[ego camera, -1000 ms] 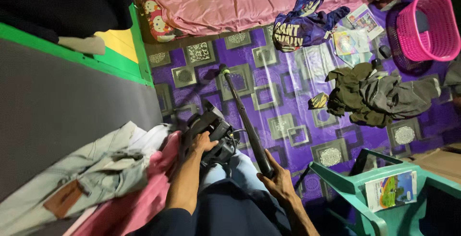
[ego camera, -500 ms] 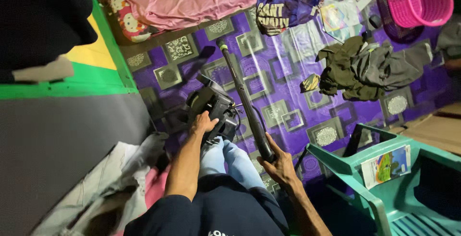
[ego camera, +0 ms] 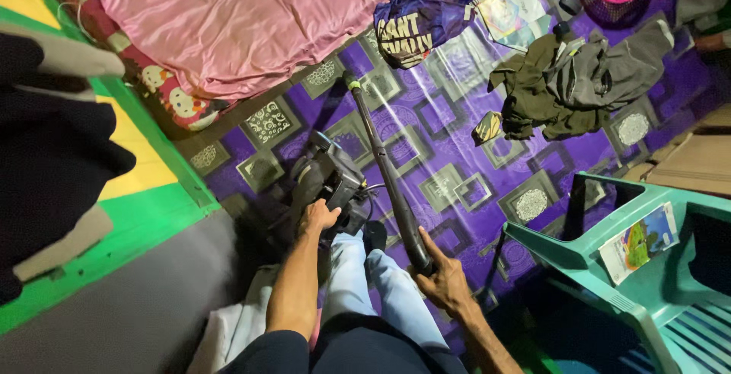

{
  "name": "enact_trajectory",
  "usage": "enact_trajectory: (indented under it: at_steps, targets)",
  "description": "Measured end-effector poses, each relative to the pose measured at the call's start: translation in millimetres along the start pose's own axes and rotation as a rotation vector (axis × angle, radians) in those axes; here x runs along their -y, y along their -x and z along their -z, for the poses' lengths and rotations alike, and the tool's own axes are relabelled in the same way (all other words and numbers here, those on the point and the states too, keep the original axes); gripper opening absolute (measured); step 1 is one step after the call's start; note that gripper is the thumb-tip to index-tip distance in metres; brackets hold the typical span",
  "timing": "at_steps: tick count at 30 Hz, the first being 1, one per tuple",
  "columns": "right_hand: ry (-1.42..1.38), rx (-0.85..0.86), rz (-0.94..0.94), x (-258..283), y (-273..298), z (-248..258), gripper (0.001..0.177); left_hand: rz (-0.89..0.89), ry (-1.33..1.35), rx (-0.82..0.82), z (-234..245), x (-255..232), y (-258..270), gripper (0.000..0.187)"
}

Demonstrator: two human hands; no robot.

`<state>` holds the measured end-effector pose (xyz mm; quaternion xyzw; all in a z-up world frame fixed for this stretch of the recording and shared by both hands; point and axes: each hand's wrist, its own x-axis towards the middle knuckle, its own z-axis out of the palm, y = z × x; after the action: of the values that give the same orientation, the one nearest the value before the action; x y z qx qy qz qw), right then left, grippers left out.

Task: The person places a book on a chair and then uses a vacuum cleaner to clean a purple patterned floor. The person moves the vacuum back and forth across the floor area near a bed and a chair.

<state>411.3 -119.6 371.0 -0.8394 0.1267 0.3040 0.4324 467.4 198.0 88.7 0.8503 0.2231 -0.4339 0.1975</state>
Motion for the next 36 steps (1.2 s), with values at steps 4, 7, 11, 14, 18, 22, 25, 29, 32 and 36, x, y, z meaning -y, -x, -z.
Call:
enact_trajectory:
  at_steps: [4, 7, 11, 14, 18, 22, 25, 29, 32, 36]
  targets:
    - [-0.006, -0.037, -0.017, 1, -4, -17, 0.093, 0.065, -0.026, 0.052, 19, 1, -24, 0.073]
    - [0.006, 0.028, -0.108, 4, -2, -26, 0.096, 0.151, -0.015, 0.112, 27, 14, -32, 0.076]
    - [-0.028, 0.042, -0.120, 12, 1, -32, 0.094, 0.145, -0.026, 0.131, 31, 34, -35, 0.080]
    - [-0.027, 0.065, -0.201, 20, 4, -32, 0.092, 0.107, -0.063, 0.128, 28, 41, -38, 0.082]
    - [-0.032, 0.103, -0.289, 20, 5, -29, 0.093, 0.168, -0.063, 0.172, 23, 48, -44, 0.082]
    - [-0.027, 0.084, -0.250, 11, 7, -31, 0.094, 0.164, -0.083, 0.206, 21, 62, -44, 0.079]
    - [-0.004, 0.066, -0.223, 8, 4, -34, 0.095, 0.146, -0.064, 0.243, 21, 65, -49, 0.079]
    - [-0.018, 0.096, -0.309, 9, 7, -38, 0.097, 0.195, -0.103, 0.345, 6, 61, -45, 0.079]
    - [-0.005, 0.096, -0.286, 9, 4, -35, 0.098, 0.215, -0.101, 0.373, -9, 52, -33, 0.077]
    - [0.011, 0.106, -0.273, 6, 4, -35, 0.096, 0.216, -0.128, 0.457, -18, 47, -21, 0.080]
